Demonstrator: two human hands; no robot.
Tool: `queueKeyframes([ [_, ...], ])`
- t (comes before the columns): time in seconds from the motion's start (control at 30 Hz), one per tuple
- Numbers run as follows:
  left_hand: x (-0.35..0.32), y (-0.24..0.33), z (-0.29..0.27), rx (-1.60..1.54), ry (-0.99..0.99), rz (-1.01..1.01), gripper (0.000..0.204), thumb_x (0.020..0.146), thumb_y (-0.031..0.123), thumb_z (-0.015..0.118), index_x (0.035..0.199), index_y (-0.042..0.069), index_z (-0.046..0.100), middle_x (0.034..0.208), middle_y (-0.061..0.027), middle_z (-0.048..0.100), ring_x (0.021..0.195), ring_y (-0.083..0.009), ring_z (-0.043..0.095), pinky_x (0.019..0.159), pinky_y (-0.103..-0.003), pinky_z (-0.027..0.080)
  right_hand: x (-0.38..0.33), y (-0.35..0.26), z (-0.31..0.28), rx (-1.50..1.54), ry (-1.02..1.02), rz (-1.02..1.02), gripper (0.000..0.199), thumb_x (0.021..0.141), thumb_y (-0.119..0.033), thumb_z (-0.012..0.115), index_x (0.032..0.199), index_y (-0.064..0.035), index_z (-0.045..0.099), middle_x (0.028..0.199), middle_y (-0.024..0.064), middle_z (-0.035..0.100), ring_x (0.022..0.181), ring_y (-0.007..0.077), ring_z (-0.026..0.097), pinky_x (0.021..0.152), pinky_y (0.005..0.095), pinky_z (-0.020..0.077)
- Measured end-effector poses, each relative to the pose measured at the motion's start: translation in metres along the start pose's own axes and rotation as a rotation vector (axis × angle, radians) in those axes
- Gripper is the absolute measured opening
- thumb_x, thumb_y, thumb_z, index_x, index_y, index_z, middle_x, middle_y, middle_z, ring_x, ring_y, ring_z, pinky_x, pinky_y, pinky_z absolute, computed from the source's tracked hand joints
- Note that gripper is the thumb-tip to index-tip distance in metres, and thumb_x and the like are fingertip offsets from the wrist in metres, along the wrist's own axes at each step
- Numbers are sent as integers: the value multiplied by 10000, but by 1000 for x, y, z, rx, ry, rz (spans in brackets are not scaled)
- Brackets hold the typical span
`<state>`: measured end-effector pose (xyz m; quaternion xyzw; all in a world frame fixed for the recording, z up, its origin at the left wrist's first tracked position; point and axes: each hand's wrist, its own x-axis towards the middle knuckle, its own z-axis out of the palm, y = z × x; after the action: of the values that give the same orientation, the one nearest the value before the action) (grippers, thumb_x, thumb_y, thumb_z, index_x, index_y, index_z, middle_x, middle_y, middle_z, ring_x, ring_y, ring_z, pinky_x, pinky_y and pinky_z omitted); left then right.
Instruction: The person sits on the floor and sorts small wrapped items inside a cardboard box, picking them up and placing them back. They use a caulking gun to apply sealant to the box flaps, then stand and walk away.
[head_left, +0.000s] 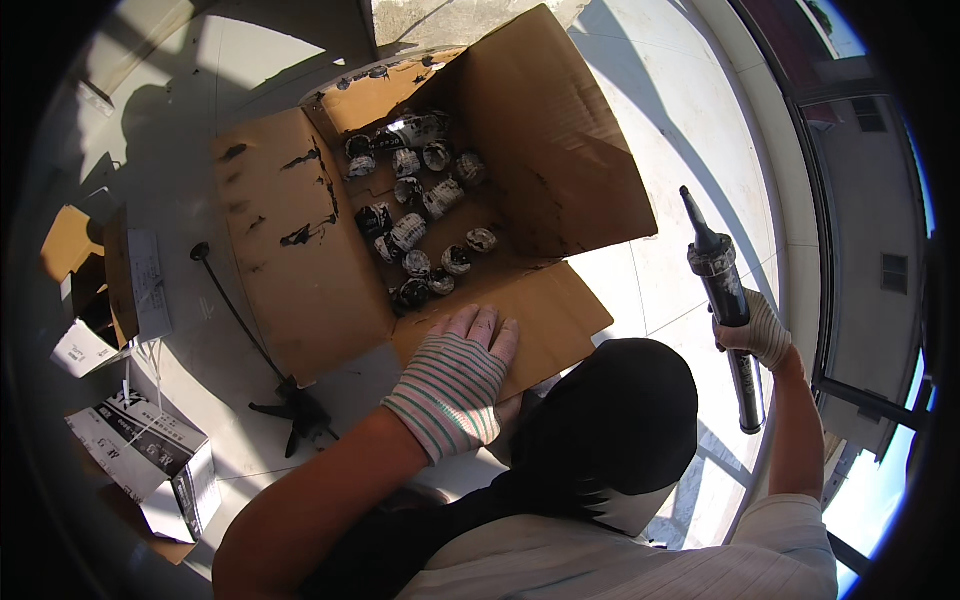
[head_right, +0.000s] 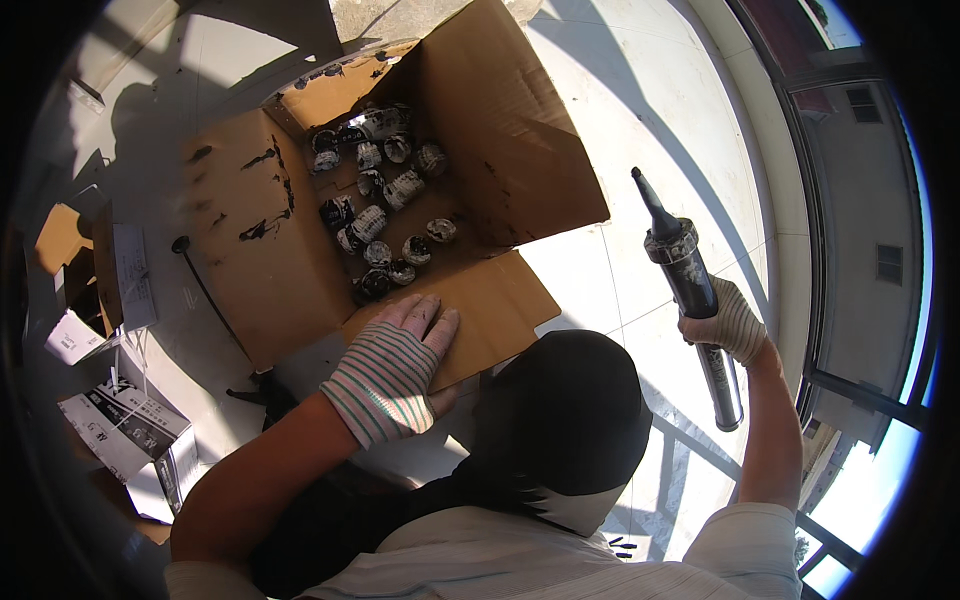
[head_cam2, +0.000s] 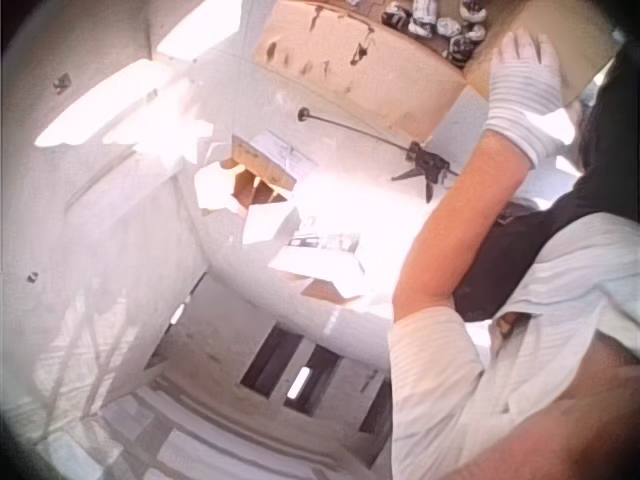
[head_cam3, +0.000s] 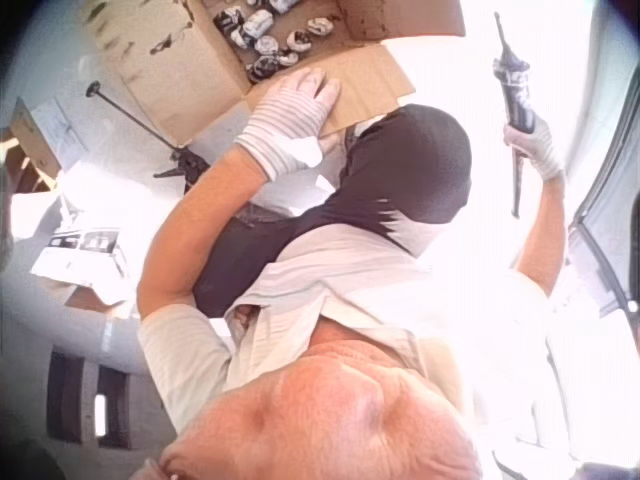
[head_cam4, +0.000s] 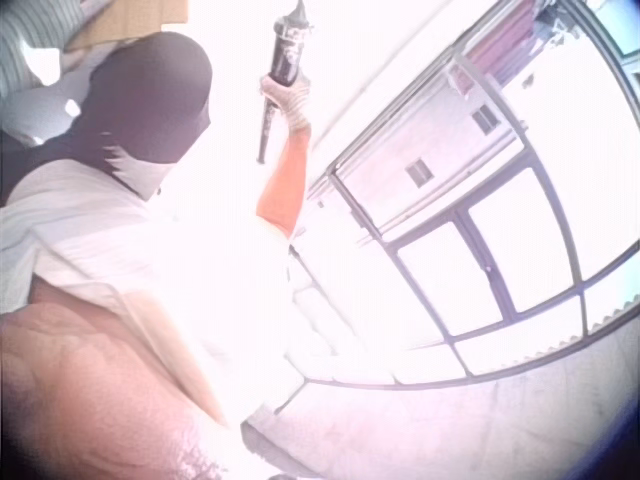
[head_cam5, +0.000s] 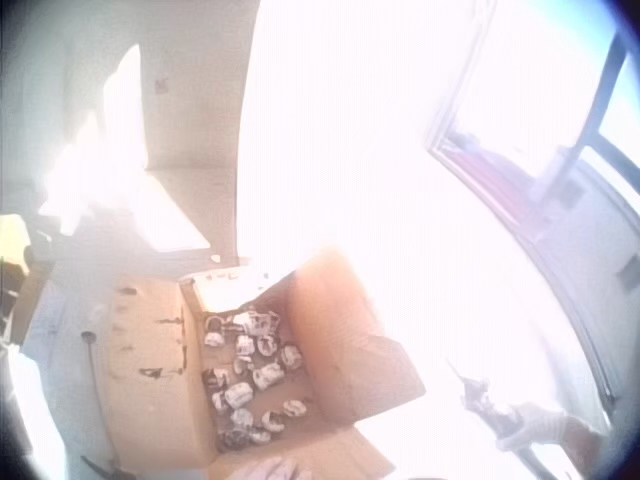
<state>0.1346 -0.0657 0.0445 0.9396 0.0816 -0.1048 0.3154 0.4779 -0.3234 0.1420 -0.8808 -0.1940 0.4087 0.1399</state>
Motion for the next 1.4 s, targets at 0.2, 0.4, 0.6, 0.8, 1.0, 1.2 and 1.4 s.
queueKeyframes([
  [0.2,2,0,-16,-161,10,-46,800,927,520,621,1408,-109,511,1408,-333,539,1374,-427,498,1186,-473,384,-4,-62,1,-90,92,-176,471,662,-295,839,1023,-59,648,791,20,624,685,125,608,611,318,547],
  [0.4,-5,10,-54,-456,77,-62,875,948,563,622,1460,-125,449,1433,-320,531,1343,-400,540,1162,-444,422,-14,-187,33,-226,82,-434,541,726,-261,816,1169,-18,624,831,69,615,692,159,641,636,311,583],
  [0.6,-12,25,-76,-1113,389,31,928,948,582,674,1513,-85,360,1420,-310,546,1346,-379,560,1136,-446,466,-18,-300,76,-213,-75,-727,604,837,-390,844,1222,3,595,886,104,680,768,184,710,698,298,626],
  [0.8,-46,4,-127,-1725,731,83,506,910,379,776,1227,15,625,1077,-84,715,996,-189,687,945,-359,551,-14,-408,167,54,-142,-1009,743,875,-503,801,1356,22,587,935,92,682,856,177,719,761,305,616],
  [1.0,-92,-67,-148,-1376,1081,49,384,878,379,798,1065,52,723,910,-44,727,830,-154,685,786,-339,569,-68,-475,210,269,-314,-972,490,963,-414,718,1172,27,677,984,116,709,810,193,670,775,337,549],
  [1.2,-211,-91,-144,-1551,1073,-406,289,909,314,762,1005,54,681,818,-36,675,651,-145,636,621,-279,542,-31,-472,316,736,-314,-1110,402,1002,-383,665,1154,-12,686,977,113,711,805,225,669,779,355,557],
  [1.4,-296,-166,-114,-1348,1117,-421,325,938,383,735,1016,70,697,876,-68,710,797,-156,694,753,-281,589,-62,-369,436,627,-293,-923,196,1042,-181,598,1063,3,661,836,85,695,754,118,643,750,279,559],
])
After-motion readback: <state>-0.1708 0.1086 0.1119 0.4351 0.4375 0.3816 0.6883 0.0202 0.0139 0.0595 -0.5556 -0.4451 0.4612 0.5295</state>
